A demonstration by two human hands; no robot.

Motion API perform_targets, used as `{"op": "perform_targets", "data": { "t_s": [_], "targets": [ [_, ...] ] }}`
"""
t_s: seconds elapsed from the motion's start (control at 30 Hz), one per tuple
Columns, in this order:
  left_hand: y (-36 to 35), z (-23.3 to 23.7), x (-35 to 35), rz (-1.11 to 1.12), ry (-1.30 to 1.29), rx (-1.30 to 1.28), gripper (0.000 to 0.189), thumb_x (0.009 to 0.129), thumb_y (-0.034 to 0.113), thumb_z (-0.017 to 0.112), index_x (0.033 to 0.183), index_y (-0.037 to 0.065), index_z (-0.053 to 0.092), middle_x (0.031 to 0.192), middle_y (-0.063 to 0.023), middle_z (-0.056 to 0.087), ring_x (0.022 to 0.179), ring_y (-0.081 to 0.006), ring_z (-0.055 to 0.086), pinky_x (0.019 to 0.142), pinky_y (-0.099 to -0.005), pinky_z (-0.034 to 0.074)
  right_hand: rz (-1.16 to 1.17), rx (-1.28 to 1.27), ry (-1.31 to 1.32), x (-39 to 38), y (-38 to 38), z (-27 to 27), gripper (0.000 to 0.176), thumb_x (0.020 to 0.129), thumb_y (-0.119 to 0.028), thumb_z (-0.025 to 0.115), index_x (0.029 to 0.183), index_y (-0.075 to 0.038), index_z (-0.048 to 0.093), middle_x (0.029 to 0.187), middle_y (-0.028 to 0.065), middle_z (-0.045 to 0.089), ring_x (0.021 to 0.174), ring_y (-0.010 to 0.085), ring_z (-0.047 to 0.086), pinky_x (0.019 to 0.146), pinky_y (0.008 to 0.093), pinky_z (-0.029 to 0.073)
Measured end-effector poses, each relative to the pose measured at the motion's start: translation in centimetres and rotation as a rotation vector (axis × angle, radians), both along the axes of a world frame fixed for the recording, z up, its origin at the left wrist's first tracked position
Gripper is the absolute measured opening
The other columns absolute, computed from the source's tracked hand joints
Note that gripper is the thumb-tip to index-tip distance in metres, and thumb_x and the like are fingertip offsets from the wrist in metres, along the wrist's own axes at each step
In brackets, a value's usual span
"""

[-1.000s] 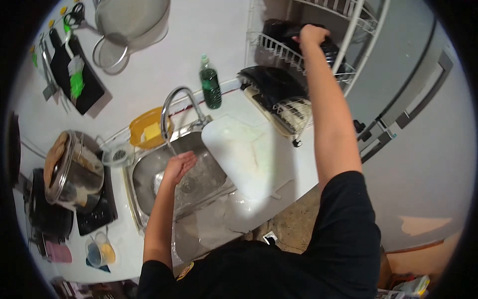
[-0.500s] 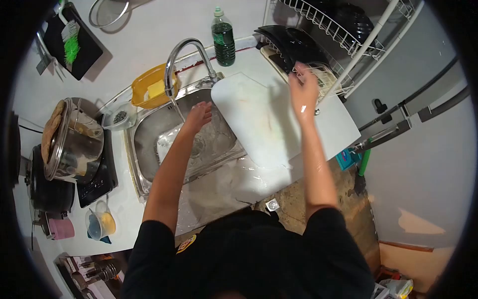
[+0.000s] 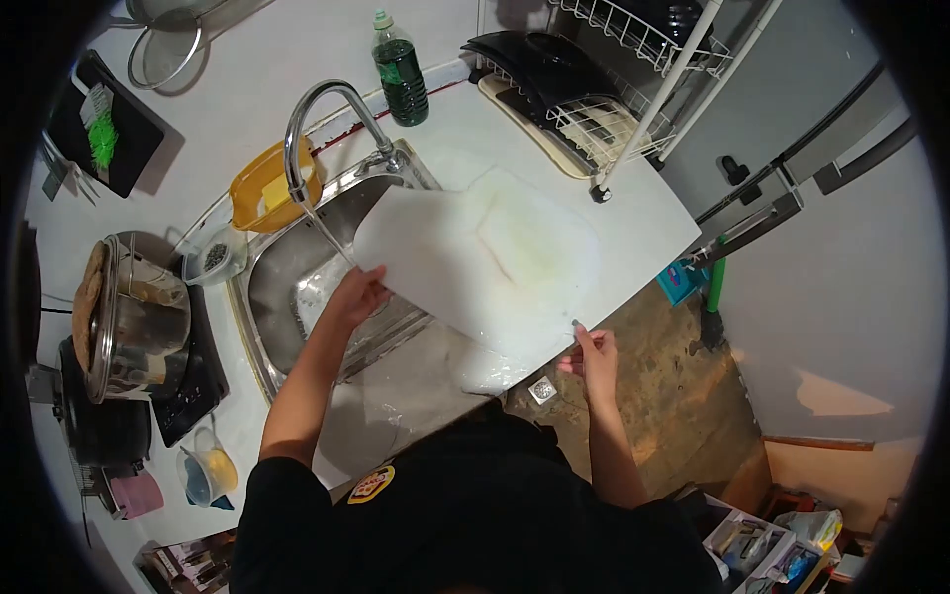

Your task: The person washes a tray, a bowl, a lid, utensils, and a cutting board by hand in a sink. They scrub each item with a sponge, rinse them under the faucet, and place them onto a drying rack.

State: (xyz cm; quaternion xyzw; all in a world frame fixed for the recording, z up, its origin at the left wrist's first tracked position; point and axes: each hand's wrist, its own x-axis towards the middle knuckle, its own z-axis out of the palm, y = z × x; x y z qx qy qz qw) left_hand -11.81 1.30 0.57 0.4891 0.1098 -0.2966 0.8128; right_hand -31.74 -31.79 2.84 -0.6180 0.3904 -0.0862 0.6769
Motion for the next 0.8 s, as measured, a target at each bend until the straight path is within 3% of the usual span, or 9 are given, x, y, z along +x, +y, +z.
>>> {"op": "perform_targets", "data": {
  "t_s": [0.07, 0.27, 0.33, 0.43, 0.5, 0.57, 0.67, 0.77, 0.8],
  "targets": [
    [1.3, 0.6, -1.9, -0.046, 0.029, 0.011, 0.031, 0.086, 0.008, 0.051, 0.116, 0.003, 0.042, 0.107, -0.0096, 0.056, 0.092, -0.0192, 0.059, 0.082, -0.035, 0.05, -0.034, 0.384, -0.063, -0.3, 1.0, -0.1, 0.033, 0.081, -0.024, 0.063, 0.094, 0.0, 0.044, 0.07, 0.0118, 0.053, 0.053, 0.0201, 0.059, 0.045, 0.0312, 0.054],
    [2.2, 0.5, -5.2, -0.114, 0.098, 0.031, 0.038, 0.085, 0.012, 0.054, 0.12, 0.002, 0.04, 0.106, -0.0121, 0.057, 0.098, -0.0207, 0.058, 0.085, -0.0318, 0.049, 0.081, 0.314, 0.012, 0.0, 0.3, 0.1, 0.032, 0.08, -0.02, 0.063, 0.095, 0.001, 0.045, 0.08, 0.0155, 0.058, 0.057, 0.0205, 0.062, 0.045, 0.0308, 0.055],
    [2.7, -0.8, -4.5, -0.196, 0.143, 0.117, 0.045, 0.084, 0.014, 0.057, 0.123, 0.002, 0.037, 0.107, -0.0136, 0.057, 0.098, -0.0209, 0.058, 0.084, -0.0308, 0.049, 0.127, 0.279, -0.105, 0.2, 0.0, 1.4, 0.031, 0.081, -0.015, 0.06, 0.102, 0.002, 0.044, 0.084, 0.0153, 0.059, 0.06, 0.0191, 0.062, 0.043, 0.0286, 0.055],
    [1.9, 2.9, -2.8, -0.189, -0.027, 0.872, 0.053, 0.081, 0.017, 0.062, 0.125, 0.001, 0.037, 0.105, -0.014, 0.057, 0.091, -0.0209, 0.059, 0.079, -0.0305, 0.05, 0.249, 0.334, -0.213, 1.1, 0.2, 5.9, 0.037, 0.082, -0.008, 0.057, 0.114, 0.001, 0.042, 0.089, 0.0146, 0.06, 0.062, 0.0172, 0.063, 0.041, 0.0247, 0.054],
    [3.0, 1.4, 1.0, -0.079, -0.313, 0.882, 0.047, 0.079, 0.014, 0.061, 0.118, -0.003, 0.042, 0.104, -0.0182, 0.057, 0.093, -0.0255, 0.058, 0.079, -0.0321, 0.051, 0.377, 0.441, -0.262, 2.3, -0.1, 7.3, 0.049, 0.079, -0.001, 0.053, 0.125, 0.001, 0.036, 0.092, 0.0142, 0.058, 0.059, 0.0136, 0.061, 0.042, 0.0216, 0.053],
    [4.1, 0.0, 5.0, 0.047, -0.597, 0.877, 0.042, 0.077, 0.012, 0.061, 0.112, -0.007, 0.048, 0.104, -0.0225, 0.057, 0.095, -0.0301, 0.058, 0.078, -0.0336, 0.051, 0.462, 0.465, -0.256, 4.1, 0.9, 8.7, 0.056, 0.076, 0.002, 0.051, 0.128, -0.001, 0.031, 0.089, 0.0123, 0.057, 0.055, 0.0112, 0.056, 0.043, 0.0239, 0.054],
    [2.2, 2.1, 7.7, 0.201, -0.14, 0.119, 0.026, 0.078, 0.007, 0.056, 0.101, -0.005, 0.057, 0.101, -0.0213, 0.059, 0.097, -0.0278, 0.058, 0.081, -0.0339, 0.049, 0.529, 0.494, -0.275, 7.3, 3.0, 8.3, 0.067, 0.074, 0.004, 0.05, 0.133, -0.006, 0.02, 0.083, 0.0092, 0.054, 0.053, 0.01, 0.052, 0.045, 0.0287, 0.055],
    [0.1, 4.5, 7.2, 0.266, -0.102, -0.174, 0.024, 0.082, 0.006, 0.052, 0.101, -0.009, 0.056, 0.102, -0.0154, 0.059, 0.098, -0.0216, 0.057, 0.086, -0.0284, 0.047, 0.616, 0.471, -0.274, 10.4, 6.5, 7.0, 0.074, 0.073, 0.002, 0.05, 0.135, -0.011, 0.012, 0.079, 0.008, 0.053, 0.056, 0.0119, 0.054, 0.046, 0.0332, 0.056],
    [-0.5, 1.5, 8.3, 0.152, -0.645, 0.015, 0.024, 0.083, 0.007, 0.052, 0.101, -0.007, 0.057, 0.104, -0.0145, 0.059, 0.099, -0.0216, 0.056, 0.086, -0.0296, 0.047, 0.661, 0.457, -0.265, 11.1, 8.0, 6.8, 0.075, 0.073, 0.001, 0.05, 0.135, -0.013, 0.01, 0.079, 0.0079, 0.052, 0.057, 0.0129, 0.056, 0.046, 0.0345, 0.056]
  ]
}}
